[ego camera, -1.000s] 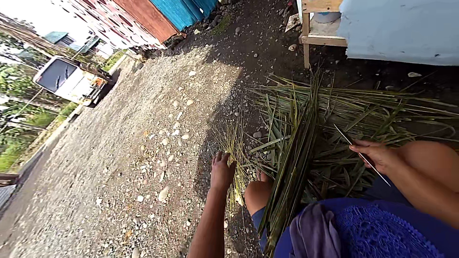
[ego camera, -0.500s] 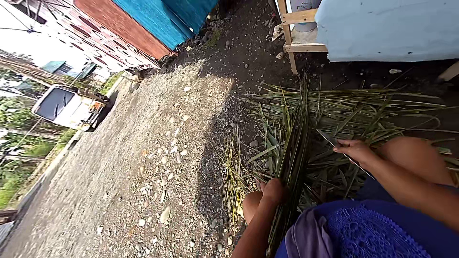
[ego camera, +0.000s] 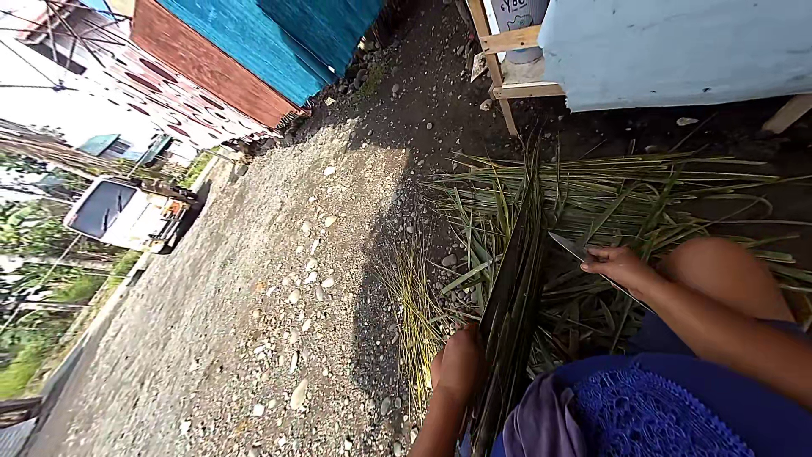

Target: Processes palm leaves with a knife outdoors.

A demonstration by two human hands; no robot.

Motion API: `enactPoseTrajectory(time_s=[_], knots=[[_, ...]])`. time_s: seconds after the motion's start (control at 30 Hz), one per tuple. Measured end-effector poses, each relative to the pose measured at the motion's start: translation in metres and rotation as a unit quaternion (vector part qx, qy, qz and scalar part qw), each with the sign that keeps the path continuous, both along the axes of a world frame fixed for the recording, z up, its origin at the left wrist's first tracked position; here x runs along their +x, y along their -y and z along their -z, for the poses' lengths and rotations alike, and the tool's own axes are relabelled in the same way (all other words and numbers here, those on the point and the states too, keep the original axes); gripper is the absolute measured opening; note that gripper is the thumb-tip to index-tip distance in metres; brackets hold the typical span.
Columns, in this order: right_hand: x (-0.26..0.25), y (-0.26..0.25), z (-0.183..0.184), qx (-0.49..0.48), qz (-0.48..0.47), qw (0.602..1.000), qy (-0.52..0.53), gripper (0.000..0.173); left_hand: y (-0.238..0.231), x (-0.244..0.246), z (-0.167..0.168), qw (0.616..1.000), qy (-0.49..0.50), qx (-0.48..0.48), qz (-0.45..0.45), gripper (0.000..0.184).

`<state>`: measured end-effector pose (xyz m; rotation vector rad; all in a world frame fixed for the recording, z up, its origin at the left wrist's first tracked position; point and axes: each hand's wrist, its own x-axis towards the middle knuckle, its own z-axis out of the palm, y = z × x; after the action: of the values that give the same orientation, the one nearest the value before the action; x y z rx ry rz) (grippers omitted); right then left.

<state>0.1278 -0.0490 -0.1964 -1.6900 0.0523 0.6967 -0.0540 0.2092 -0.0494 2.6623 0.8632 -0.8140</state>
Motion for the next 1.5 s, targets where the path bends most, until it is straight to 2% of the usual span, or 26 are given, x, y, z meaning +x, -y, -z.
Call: enactPoseTrajectory(time_s=[0.07, 0.17, 0.3, 0.4, 0.5, 0.6, 0.7, 0.87, 0.97, 1.1, 1.2, 1.33, 1.4, 1.5], knots=[[-0.001, 0.0, -0.001, 0.005, -0.001, 1.0, -0.003, 0.049, -0.008, -0.011, -0.01, 0.995, 0.048, -0.075, -0.041, 0.032], [-0.003, 0.001, -0.003, 0.012, -0.005, 1.0, -0.01, 0.051, -0.006, -0.024, -0.033, 0.963, 0.133, -0.207, -0.11, 0.037], [-0.004, 0.0, -0.005, 0.018, -0.004, 1.0, -0.012, 0.053, -0.001, -0.04, -0.057, 0.933, 0.28, -0.221, -0.048, 0.047], [-0.007, 0.003, -0.008, 0.036, 0.012, 0.999, -0.033, 0.054, 0.007, -0.044, -0.076, 0.887, 0.365, -0.283, -0.019, 0.04], [-0.014, 0.003, -0.024, 0.071, 0.035, 0.994, -0.073, 0.049, 0.008, -0.041, -0.077, 0.856, 0.382, -0.345, -0.055, 0.035], [-0.022, 0.005, -0.042, 0.216, 0.022, 0.97, -0.109, 0.041, 0.007, -0.03, -0.055, 0.845, 0.348, -0.386, -0.128, 0.037], [-0.032, 0.003, -0.068, 0.334, -0.085, 0.934, -0.091, 0.041, 0.015, -0.017, -0.033, 0.855, 0.307, -0.377, -0.18, 0.025], [-0.057, -0.016, -0.11, 0.354, -0.211, 0.904, -0.112, 0.068, 0.039, 0.007, -0.024, 0.861, 0.317, -0.362, -0.164, 0.03], [-0.07, -0.03, -0.116, 0.376, -0.243, 0.884, -0.136, 0.083, 0.055, 0.017, -0.026, 0.841, 0.349, -0.389, -0.139, 0.026], [-0.076, -0.035, -0.118, 0.39, -0.221, 0.885, -0.124, 0.075, 0.065, 0.02, -0.021, 0.828, 0.391, -0.39, -0.09, 0.016], [-0.076, -0.033, -0.117, 0.389, -0.2, 0.894, -0.1, 0.057, 0.062, 0.018, -0.01, 0.853, 0.439, -0.283, 0.011, 0.007], [-0.076, -0.031, -0.116, 0.382, -0.194, 0.901, -0.072, 0.038, 0.06, 0.019, -0.008, 0.869, 0.463, -0.145, 0.099, 0.012], [-0.075, -0.031, -0.113, 0.383, -0.19, 0.902, -0.06, 0.034, 0.058, 0.021, -0.011, 0.868, 0.46, -0.159, 0.1, 0.012], [-0.074, -0.03, -0.107, 0.39, -0.195, 0.899, -0.033, 0.029, 0.05, 0.023, -0.017, 0.865, 0.414, -0.281, 0.041, 0.011]])
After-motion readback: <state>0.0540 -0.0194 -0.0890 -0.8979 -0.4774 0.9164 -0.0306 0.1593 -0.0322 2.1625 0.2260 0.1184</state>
